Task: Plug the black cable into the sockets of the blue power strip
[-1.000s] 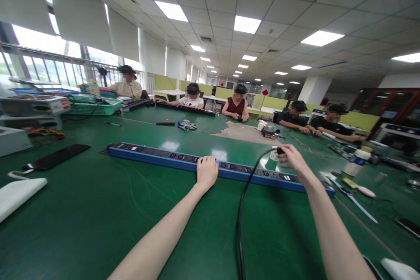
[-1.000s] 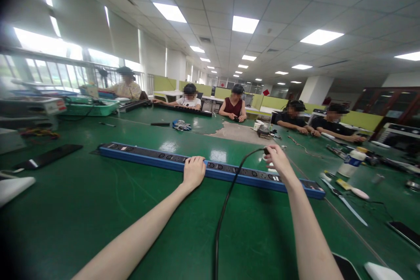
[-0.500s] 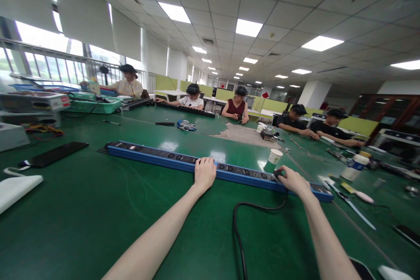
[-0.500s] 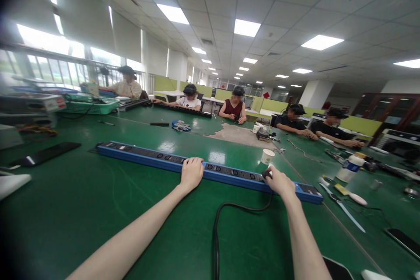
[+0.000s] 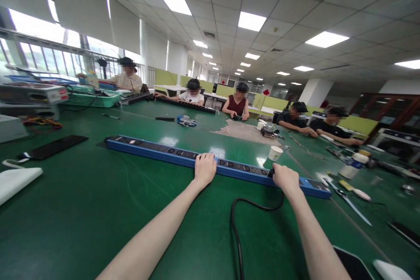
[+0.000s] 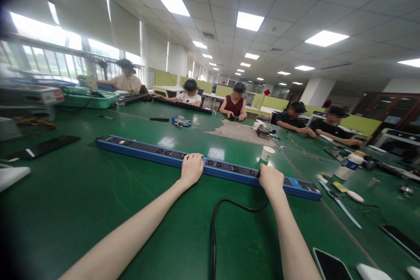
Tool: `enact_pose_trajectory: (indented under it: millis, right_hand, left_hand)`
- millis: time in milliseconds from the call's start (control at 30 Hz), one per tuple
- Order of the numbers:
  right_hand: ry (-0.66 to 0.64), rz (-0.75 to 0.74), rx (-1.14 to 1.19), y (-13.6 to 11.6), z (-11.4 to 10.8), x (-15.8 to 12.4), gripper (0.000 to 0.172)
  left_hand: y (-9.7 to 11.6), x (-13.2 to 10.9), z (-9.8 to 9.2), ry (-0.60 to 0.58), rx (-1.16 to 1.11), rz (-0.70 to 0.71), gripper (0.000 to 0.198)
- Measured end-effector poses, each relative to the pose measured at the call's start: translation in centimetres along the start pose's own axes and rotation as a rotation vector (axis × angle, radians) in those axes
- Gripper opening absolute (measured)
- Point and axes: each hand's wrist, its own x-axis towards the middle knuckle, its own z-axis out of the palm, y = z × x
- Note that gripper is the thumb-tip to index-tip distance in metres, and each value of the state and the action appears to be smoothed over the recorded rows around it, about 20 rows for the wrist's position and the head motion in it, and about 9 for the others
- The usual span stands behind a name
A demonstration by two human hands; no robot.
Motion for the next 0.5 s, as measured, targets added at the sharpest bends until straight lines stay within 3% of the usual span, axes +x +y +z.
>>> enact_pose_trajectory:
  millis: [133,367,500]
  right_hand:
    - [-0.073,-0.027,0.086,1.1,-0.3,0.6,0.031]
    - [-0.015,0.027,0.234,1.6,0.0,0.8,0.030]
    - [0.159,0.096,0.350,3.6,-1.7,1.1,0.036]
  left_hand:
    - [0.0,0.0,0.2,0.006,-0.002,0.003,0.030]
    - [0.0,0.0,0.3,0.018,0.001,0.004,0.028]
    - [0.1,0.0,0.2,0.008,0.011,0.001,0.029]
